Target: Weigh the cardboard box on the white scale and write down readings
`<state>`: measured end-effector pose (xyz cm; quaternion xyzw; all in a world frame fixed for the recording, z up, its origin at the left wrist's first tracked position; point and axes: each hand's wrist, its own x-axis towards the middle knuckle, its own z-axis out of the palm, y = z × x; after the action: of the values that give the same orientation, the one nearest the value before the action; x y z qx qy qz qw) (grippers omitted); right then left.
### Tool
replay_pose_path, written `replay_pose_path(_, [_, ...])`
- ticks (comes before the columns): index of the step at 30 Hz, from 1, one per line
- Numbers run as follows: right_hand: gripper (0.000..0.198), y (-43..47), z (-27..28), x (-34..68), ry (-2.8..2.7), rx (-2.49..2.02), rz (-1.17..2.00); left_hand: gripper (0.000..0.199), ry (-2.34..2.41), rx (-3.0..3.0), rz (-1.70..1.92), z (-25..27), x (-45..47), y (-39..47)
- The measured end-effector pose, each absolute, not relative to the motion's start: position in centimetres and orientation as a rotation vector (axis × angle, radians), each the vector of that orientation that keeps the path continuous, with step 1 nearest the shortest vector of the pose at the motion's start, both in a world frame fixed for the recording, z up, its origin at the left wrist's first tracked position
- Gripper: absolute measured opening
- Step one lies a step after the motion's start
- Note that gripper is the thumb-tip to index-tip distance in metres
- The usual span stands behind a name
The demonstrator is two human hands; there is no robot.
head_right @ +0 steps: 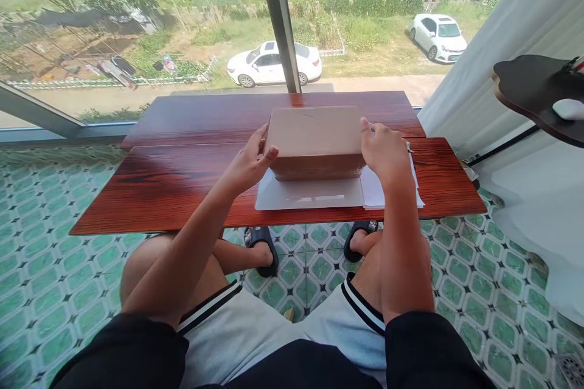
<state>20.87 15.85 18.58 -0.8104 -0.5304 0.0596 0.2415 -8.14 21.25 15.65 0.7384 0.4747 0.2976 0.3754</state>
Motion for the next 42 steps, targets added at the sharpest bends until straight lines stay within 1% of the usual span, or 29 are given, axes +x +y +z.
replay_pose_path(3, [0.086, 15.8, 18.9, 20.0, -1.473, -2.216, 0.162, 0.104, 1.199, 1.882, 0.783, 15.6, -8.0, 21.2])
replay_pose_path(7, [0.08, 15.7, 19.4, 18.9, -1.487, -2.283, 0.143, 0.114, 1.193, 1.846, 0.794, 14.9, -8.1, 21.4])
replay_pose_path(9, [0.079, 15.8, 19.3, 18.7, -1.477, -2.265, 0.11, 0.116, 1.174, 1.835, 0.815, 14.5, -8.1, 21.5])
replay_pose_path(15, [0.083, 15.9, 18.9, 18.3, -1.416, -2.223, 0.052, 0.107, 1.146, 1.922, 0.832, 15.0, -7.9, 21.0])
replay_pose_path(21, [0.077, 15.7, 19.5, 17.7, -1.419, -2.278, 0.049, 0.106, 1.239, 1.971, 0.817, 16.0, -7.4, 20.5])
replay_pose_path(32, [0.09, 15.4, 19.5, 17.2, -1.412, -2.209, -0.08, 0.106, 1.262, 1.984, 0.845, 16.5, -7.9, 20.4])
replay_pose_path(37, [0.08, 15.2, 20.2, 15.8, -1.443, -2.22, -0.046, 0.107, 1.249, 2.001, 0.864, 17.0, -9.2, 20.6])
replay_pose_path(42, [0.072, 15.4, 20.9, 14.3, -1.463, -2.248, 0.02, 0.114, 1.267, 1.999, 0.849, 17.9, -10.7, 20.8])
